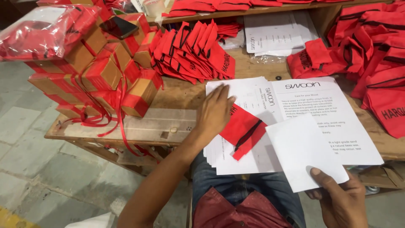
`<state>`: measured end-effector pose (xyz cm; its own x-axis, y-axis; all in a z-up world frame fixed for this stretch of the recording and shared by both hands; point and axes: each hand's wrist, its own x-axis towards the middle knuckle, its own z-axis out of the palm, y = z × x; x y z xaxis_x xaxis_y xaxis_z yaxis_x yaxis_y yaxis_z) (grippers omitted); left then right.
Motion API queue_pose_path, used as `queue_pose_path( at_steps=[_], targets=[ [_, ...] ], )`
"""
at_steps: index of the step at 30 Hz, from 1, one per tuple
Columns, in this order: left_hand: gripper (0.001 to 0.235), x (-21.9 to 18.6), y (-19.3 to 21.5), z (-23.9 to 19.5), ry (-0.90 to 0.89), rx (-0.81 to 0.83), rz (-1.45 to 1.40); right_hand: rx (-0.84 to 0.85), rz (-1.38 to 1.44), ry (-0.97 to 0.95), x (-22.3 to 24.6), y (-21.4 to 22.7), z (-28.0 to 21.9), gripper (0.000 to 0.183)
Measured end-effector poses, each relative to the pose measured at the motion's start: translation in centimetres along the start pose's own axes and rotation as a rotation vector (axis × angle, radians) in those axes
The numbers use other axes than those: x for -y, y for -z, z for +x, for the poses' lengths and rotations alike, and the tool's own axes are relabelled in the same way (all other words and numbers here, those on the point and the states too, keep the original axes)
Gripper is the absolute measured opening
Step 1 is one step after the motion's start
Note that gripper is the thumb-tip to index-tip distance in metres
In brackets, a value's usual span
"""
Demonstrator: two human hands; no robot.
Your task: The person folds printed instruction sheets and places them into small red fabric pouches labeled HARDWARE. They repeat this process multiple times at a wooden workbench in a workshop setting.
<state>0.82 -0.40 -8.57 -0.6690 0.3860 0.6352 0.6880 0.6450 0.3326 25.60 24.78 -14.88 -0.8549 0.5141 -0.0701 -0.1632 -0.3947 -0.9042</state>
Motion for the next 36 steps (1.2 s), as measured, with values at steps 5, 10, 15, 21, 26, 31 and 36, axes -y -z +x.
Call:
queue_pose_path(
  at_steps=[5,10,15,21,26,31,36],
  targets=[
    [0.065,3.8,-2.9,-5.0,0.03,0.256,0.205,0.011,-0.009,-0.023,1.0,-3.2,-0.5,0.026],
    [0.071,3.2,-2.6,-4.5,0.058,0.304,0.21,-0.053,-0.114,-0.075,0.2,-4.8,-0.6,0.03],
    [0.07,1.4,-2.2,-2.7,0.153,0.512,0.295,0.006,-0.053,-0.039,1.0,-4.8,-0.3,0.027],
    [0.052,-1.4,-1.6,-4.3,-0.024,0.097,0.201,0.016,-0.171,-0.07,1.8,-4.8,-0.7,0.028],
    [0.037,-4.9,-0.9,-5.3,0.04,0.239,-0.085,0.041,-0.195,-0.003,1.7,-3.8,-0.4,0.025],
    [0.025,-5.4,-0.5,-5.5,0.112,0.265,-0.08,0.047,-0.207,0.028,2.2,-3.4,-0.3,0.024],
    [0.012,-5.1,0.1,-5.0,0.178,0.212,-0.146,0.019,-0.24,-0.022,2.5,-4.6,-0.2,0.027]
  ],
)
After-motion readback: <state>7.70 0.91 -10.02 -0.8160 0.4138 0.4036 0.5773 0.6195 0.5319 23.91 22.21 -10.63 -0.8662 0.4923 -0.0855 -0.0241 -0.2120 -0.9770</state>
